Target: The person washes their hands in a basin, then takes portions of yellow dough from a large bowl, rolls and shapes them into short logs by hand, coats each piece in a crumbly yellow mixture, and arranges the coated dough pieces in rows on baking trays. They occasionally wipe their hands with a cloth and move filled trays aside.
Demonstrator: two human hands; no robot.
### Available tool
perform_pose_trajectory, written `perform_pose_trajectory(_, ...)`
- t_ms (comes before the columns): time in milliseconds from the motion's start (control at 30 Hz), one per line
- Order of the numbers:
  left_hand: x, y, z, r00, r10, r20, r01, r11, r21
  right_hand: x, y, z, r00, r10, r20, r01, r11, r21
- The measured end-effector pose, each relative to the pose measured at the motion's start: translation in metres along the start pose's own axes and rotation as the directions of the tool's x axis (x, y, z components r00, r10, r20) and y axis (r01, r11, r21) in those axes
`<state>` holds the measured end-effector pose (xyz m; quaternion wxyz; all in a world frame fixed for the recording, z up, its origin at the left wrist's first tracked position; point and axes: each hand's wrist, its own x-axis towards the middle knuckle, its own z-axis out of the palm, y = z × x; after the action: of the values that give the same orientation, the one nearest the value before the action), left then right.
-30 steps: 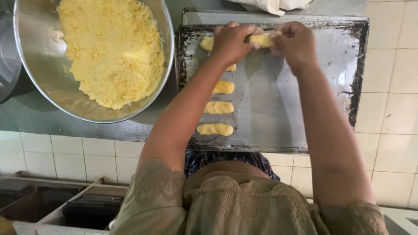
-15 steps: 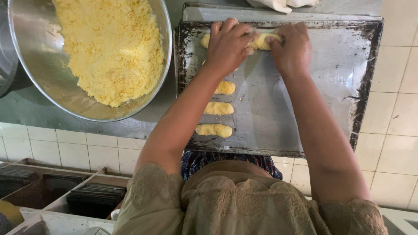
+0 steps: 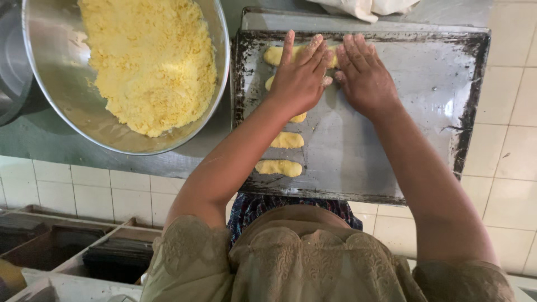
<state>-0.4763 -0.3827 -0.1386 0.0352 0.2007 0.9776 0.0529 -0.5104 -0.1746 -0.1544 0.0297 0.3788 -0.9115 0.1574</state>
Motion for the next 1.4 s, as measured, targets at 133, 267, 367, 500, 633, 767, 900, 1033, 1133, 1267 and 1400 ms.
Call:
perform_pose_trajectory(133,0.002,0.006,0.001,0.998,0.025,-0.06,-0.024,0.999,0.021,-0.006,0.009,-0.003,0.998,-0.044,0.051,0.046,0.997,-0.053)
perform_pose_trajectory(267,0.003,0.01,0.0,0.999,0.016,0.031,-0.016,1.0,-0.009,-0.013,0.013,0.002,0.996,-0.085,0.023,0.085,0.996,0.004)
perform_pose_trajectory(367,0.009,0.013,-0.015,0.999,0.005,0.045,-0.008,0.999,0.054,-0.001,0.014,-0.007,0.995,-0.083,0.056,0.087,0.994,-0.066)
perform_pose_trajectory(500,-0.004,-0.001,-0.061,0.922,-0.04,-0.386,0.01,0.997,-0.08,0.042,-0.013,-0.049,0.989,-0.076,-0.131,0.082,0.996,0.045)
perform_pose_trajectory(633,-0.056,-0.091,-0.109,0.906,-0.183,-0.383,0.083,0.961,-0.262,0.089,-0.096,-0.081,0.965,-0.069,-0.253,0.148,0.939,0.31)
perform_pose_trajectory(767,-0.151,-0.206,-0.111,0.953,-0.236,-0.189,0.187,0.951,-0.247,0.145,-0.208,-0.041,0.981,-0.147,0.129,0.067,0.872,0.484)
perform_pose_trajectory(900,-0.216,-0.249,-0.083,0.874,-0.474,0.103,0.478,0.878,-0.018,0.19,-0.286,0.014,0.9,-0.323,0.294,0.229,0.922,0.311)
perform_pose_trajectory(1033,-0.252,-0.261,-0.067,0.828,-0.506,0.242,0.528,0.849,-0.027,0.223,-0.322,0.043,0.878,-0.394,0.272,0.354,0.916,0.187)
perform_pose_trajectory(1133,-0.268,-0.266,-0.063,0.898,-0.413,0.151,0.435,0.883,-0.177,0.234,-0.335,0.046,0.861,-0.355,0.364,0.34,0.934,0.107)
perform_pose_trajectory(1267,-0.284,-0.266,-0.061,0.925,-0.285,0.252,0.372,0.818,-0.439,0.226,-0.337,0.032,0.802,-0.209,0.56,0.285,0.957,-0.051)
perform_pose_trajectory(1400,-0.286,-0.259,-0.061,0.978,-0.206,0.015,0.192,0.877,-0.44,0.209,-0.321,0.017,0.883,-0.278,0.378,0.333,0.939,-0.086)
